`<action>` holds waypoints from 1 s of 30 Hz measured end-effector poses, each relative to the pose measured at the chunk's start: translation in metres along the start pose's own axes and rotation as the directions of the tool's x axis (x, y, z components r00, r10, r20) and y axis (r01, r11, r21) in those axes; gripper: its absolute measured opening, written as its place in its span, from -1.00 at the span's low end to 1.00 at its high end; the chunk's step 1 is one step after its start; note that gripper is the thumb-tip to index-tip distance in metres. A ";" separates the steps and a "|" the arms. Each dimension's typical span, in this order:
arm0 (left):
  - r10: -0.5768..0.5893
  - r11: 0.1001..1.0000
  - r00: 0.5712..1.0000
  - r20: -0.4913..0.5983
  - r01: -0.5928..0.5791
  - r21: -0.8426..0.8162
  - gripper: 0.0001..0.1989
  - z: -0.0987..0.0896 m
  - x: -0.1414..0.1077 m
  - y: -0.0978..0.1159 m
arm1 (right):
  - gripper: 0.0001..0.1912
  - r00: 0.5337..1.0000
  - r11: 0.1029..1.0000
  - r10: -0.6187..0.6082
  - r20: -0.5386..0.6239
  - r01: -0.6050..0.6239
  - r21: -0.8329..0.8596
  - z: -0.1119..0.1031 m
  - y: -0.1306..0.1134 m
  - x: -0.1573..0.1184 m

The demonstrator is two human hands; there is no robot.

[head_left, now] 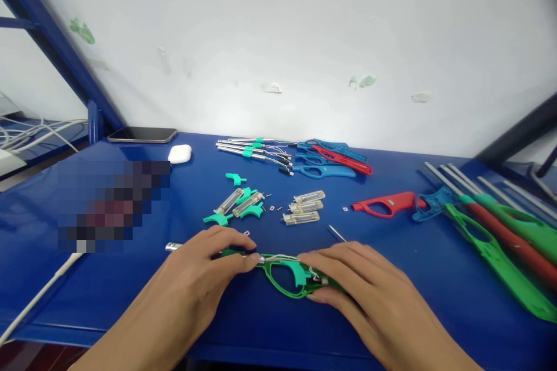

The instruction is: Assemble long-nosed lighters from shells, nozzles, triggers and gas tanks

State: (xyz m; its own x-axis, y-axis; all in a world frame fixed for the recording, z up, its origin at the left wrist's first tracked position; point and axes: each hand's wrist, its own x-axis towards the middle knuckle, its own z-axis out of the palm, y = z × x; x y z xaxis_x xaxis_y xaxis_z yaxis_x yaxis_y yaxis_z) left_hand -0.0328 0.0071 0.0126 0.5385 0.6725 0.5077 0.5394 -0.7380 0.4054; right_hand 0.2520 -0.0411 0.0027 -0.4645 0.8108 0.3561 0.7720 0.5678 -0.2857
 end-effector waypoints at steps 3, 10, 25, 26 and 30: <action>-0.016 1.000 1.000 0.021 0.016 0.001 -0.59 -0.001 -0.002 0.002 | -0.63 1.000 1.000 0.001 0.008 -0.001 0.003 -0.001 0.000 -0.001; 0.010 1.000 1.000 -0.018 -0.010 -0.015 -0.58 0.001 0.001 0.003 | -0.63 1.000 1.000 0.007 0.004 -0.007 0.011 -0.002 0.000 -0.002; -0.009 0.994 0.998 0.064 0.002 0.108 -0.83 0.007 0.003 0.026 | -0.68 0.999 0.999 -0.037 -0.008 0.037 -0.040 -0.004 0.001 -0.001; 0.000 0.996 0.997 0.077 -0.007 0.094 -0.80 0.009 0.003 0.026 | -0.69 0.999 0.998 -0.042 -0.023 0.041 -0.047 -0.004 0.001 0.000; 0.026 0.996 0.989 0.144 -0.038 0.078 -0.57 0.015 0.004 0.022 | -0.71 0.995 0.996 -0.066 -0.070 0.062 -0.068 -0.004 0.000 0.002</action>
State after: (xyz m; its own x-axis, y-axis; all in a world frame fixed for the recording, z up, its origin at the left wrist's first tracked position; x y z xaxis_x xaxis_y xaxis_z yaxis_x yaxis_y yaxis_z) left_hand -0.0093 -0.0052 0.0121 0.6402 0.6538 0.4034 0.5672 -0.7564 0.3257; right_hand 0.2529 -0.0407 0.0074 -0.4830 0.7594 0.4359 0.7695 0.6057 -0.2024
